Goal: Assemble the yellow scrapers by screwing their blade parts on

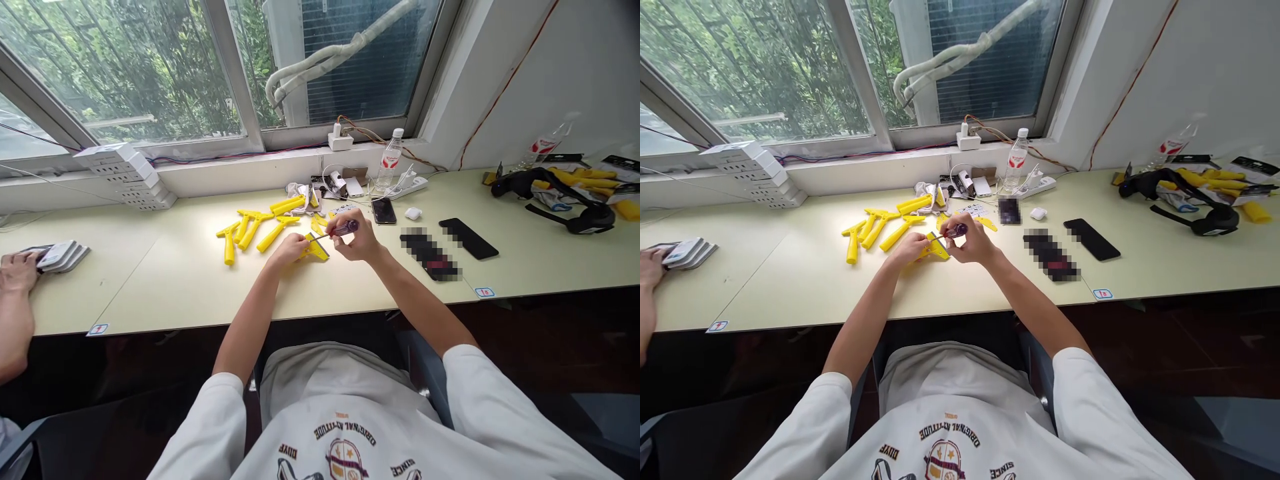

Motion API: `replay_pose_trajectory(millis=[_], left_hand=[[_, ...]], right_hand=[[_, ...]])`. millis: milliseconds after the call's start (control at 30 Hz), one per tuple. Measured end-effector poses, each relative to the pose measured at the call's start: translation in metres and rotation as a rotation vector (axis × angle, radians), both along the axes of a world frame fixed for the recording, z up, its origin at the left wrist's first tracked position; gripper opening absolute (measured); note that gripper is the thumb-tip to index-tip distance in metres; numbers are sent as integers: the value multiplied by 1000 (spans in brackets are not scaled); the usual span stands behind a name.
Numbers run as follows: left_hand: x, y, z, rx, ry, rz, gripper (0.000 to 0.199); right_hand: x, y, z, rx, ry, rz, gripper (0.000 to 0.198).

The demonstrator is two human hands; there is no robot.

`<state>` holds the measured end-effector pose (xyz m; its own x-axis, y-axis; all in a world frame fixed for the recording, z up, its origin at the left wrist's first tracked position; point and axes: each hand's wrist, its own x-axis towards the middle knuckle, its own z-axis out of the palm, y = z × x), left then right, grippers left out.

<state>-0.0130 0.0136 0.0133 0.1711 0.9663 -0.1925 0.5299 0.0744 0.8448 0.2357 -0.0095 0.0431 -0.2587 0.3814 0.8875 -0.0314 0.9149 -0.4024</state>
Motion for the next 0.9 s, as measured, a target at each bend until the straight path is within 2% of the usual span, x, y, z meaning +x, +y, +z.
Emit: replay_pose_trajectory(millis=[167,267,400,567,767,900], left_hand=[[5,5,8,-55,-12,-147,30],[10,8,16,-72,37,-189,28],[13,15,24,-85,105,-224,29],[13,17,25,-92,146,-218,27],[9,20,18,-46,153,-284,26],[9,27,16,-38,190,-316,24]], right_hand=[[0,1,39,-84,-201,-19,43],[-6,6,52,-126,-260,-13,46],[-13,15,58,-205,-203,-33,46],[-8,22,61,-333,-97,-46,44],[-1,14,65,-350,-104,167,34],[-4,3,67,-347,-123,205,34]])
